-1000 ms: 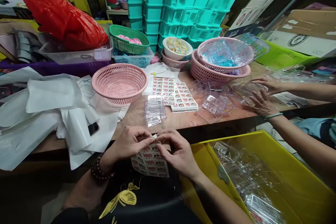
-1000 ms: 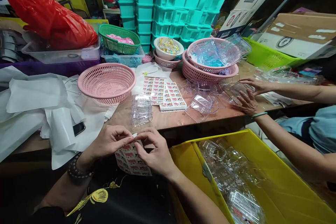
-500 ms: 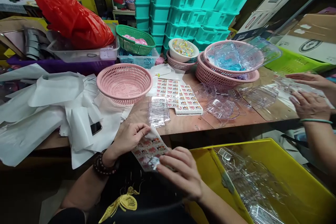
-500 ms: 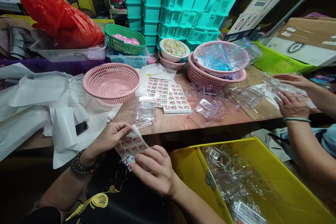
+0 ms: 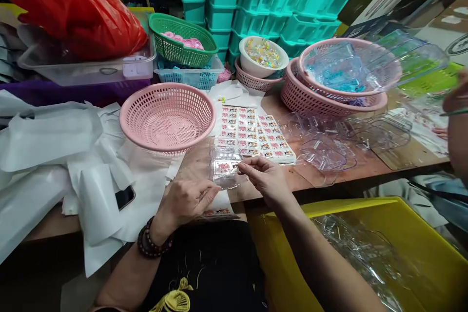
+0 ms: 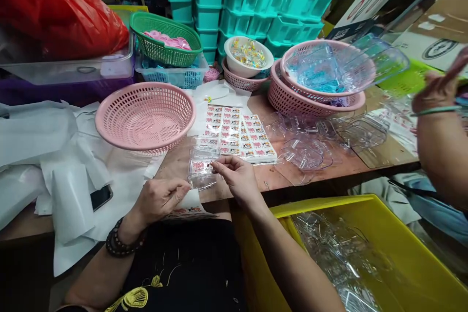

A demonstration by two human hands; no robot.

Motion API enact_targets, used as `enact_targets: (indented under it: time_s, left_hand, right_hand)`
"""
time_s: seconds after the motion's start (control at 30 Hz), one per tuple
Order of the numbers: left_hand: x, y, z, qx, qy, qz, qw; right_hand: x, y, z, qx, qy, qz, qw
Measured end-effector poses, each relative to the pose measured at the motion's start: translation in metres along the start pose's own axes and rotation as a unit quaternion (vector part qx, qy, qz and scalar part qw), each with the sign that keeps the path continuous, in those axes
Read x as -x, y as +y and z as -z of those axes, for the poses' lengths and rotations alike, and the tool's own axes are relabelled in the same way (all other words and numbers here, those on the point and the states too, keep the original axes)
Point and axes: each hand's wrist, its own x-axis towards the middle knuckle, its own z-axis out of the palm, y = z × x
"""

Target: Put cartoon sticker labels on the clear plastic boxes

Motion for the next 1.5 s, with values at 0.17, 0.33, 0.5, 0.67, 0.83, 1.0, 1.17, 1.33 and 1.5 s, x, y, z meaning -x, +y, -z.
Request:
enact_targets:
  time_s: [0.17, 0.33, 0.5, 0.67, 0.83, 1.0, 1.17, 1.33, 1.5]
  left_hand:
    - [0.000, -0.005, -0.008, -0.010, 0.024, 0.067, 0.997]
    - [-0.002, -0.006, -0.011, -0.011, -0.001, 0.115, 0.993]
    - [-0.005, -0.007, -0.011, -0.020, -0.006, 0.111, 0.994]
    - [-0.008, -0.006, -0.011, -0.012, -0.048, 0.094, 0.994]
    - [-0.006, -0.011, -0.012, -0.010, -0.073, 0.120, 0.990]
    - [0.000, -0.015, -0.010, -0.011, -0.074, 0.104, 0.992]
    - [0.008, 0.002, -0.002, 0.096, -0.043, 0.130, 0.986]
    - [0.014, 0.010, 0.011, 0.269, -0.121, 0.271, 0.916]
    - [0.025, 0.019, 0.015, 0.359, -0.179, 0.353, 0.845]
  right_hand:
    - [-0.002, 0.008, 0.000, -0.011, 0.019, -0.010, 1.000]
    - [0.000, 0.009, 0.002, 0.023, 0.024, -0.012, 0.999]
    - [0.000, 0.010, 0.002, 0.027, 0.019, 0.004, 0.999]
    - [0.002, 0.012, -0.001, 0.074, 0.020, 0.032, 0.997]
    - [0.008, 0.011, -0.004, 0.327, 0.056, 0.128, 0.935]
    - [0.030, -0.002, 0.003, 0.506, 0.196, 0.220, 0.810]
    - [0.069, -0.006, -0.004, 0.301, -0.074, 0.254, 0.916]
    - [0.082, 0.010, 0.006, -0.020, -0.156, 0.069, 0.985]
    - [0.085, 0.009, 0.021, 0.008, -0.159, 0.002, 0.987]
